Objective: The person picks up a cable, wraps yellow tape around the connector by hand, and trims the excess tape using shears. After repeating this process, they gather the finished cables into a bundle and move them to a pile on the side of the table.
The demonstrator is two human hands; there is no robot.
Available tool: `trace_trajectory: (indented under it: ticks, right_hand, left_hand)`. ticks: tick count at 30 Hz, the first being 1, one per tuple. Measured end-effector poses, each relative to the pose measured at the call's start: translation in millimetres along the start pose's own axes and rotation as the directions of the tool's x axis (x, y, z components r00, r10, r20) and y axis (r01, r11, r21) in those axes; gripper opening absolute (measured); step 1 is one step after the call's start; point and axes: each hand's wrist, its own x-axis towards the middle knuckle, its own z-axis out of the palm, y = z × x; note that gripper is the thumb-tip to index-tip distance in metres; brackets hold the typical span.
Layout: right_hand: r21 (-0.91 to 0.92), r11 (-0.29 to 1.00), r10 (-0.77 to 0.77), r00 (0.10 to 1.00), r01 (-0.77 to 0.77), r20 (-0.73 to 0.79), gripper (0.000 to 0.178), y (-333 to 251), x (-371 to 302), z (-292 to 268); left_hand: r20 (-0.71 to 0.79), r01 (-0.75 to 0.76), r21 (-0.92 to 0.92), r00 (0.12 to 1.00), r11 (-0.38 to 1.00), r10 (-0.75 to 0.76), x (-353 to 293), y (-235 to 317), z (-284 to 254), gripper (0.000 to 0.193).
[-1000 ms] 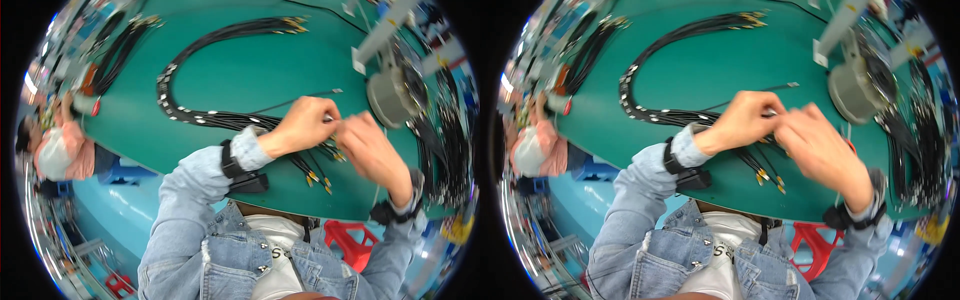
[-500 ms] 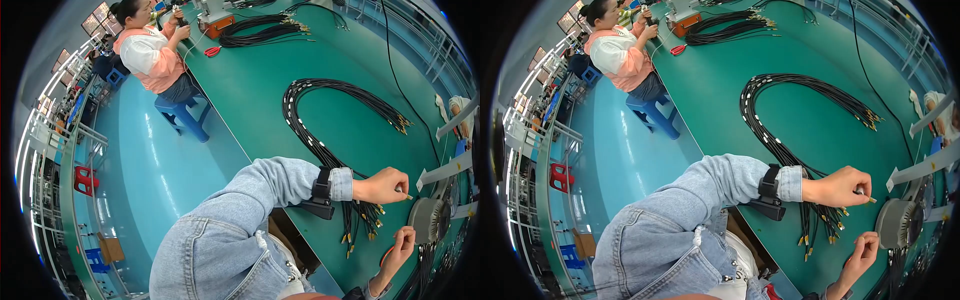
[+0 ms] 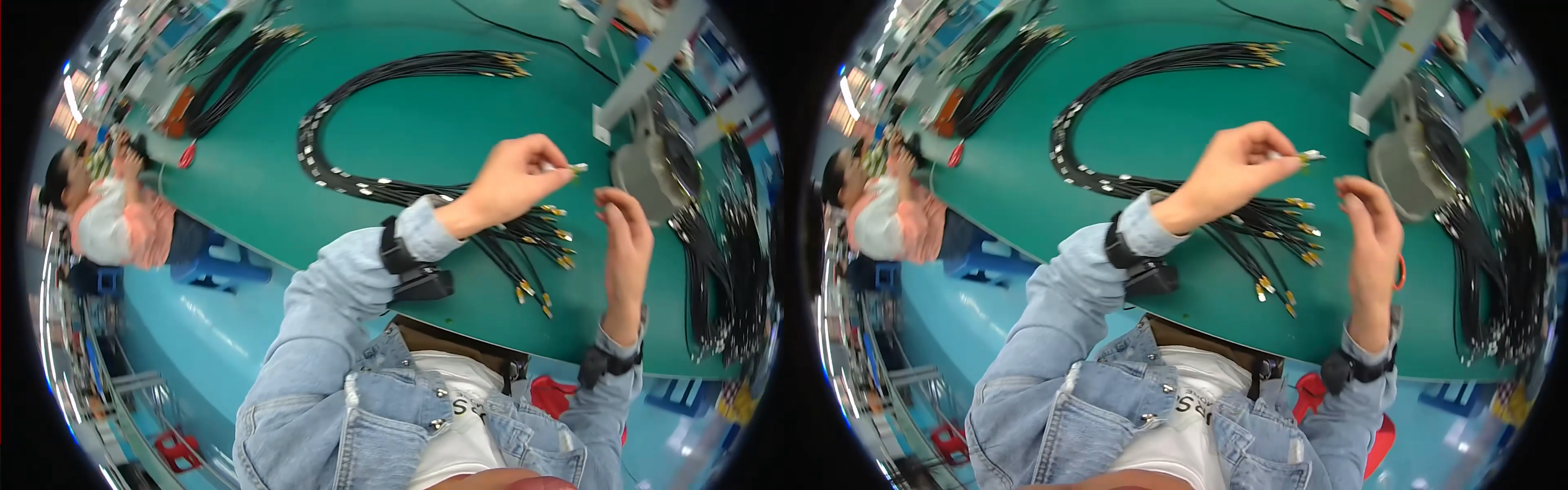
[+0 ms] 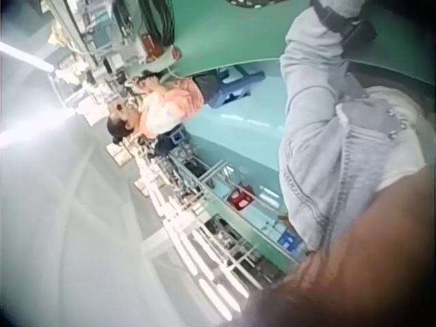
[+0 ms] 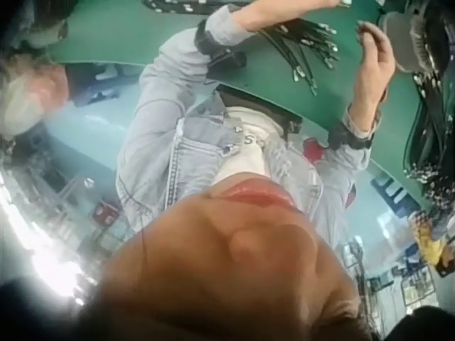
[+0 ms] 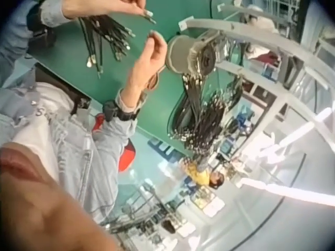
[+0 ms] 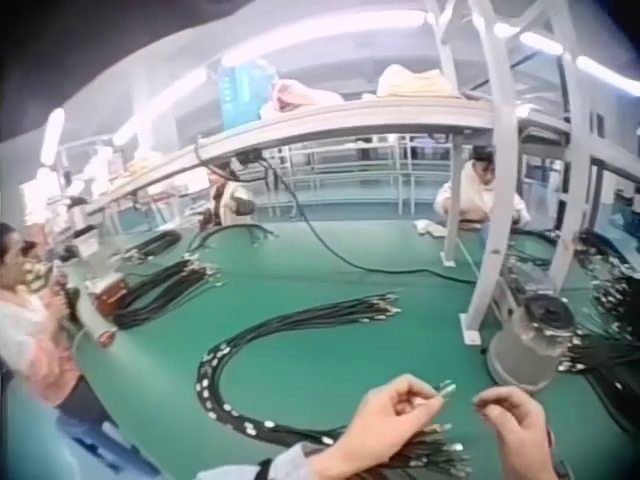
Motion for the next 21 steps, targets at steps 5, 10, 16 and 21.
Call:
trace_trajectory:
  ticks: [5,10,16,21]
  right_hand:
    - [0.162,0.987,0.025,0.998,-0.017,-0.049,0.022,9,5,22]
    - [0.239,0.971,0.029,0.999,-0.022,-0.026,0.02,14,1,35]
    - [0.304,0.95,0.082,0.996,-0.072,-0.021,0.013,20,-1,32]
    - [0.366,0.928,0.082,0.996,-0.062,-0.04,0.009,16,-1,34]
  left_hand:
    - [0.037,0.042,-0.028,0.998,0.999,-0.041,4,-3,12,0.016]
    - [0.036,0.085,-0.044,0.996,0.995,-0.084,-1,-5,12,0.016]
    - [0.086,0.166,-0.016,0.983,0.986,-0.164,-2,-1,10,0.015]
    - [0.094,0.182,-0.08,0.98,0.98,-0.174,0,1,12,0.014]
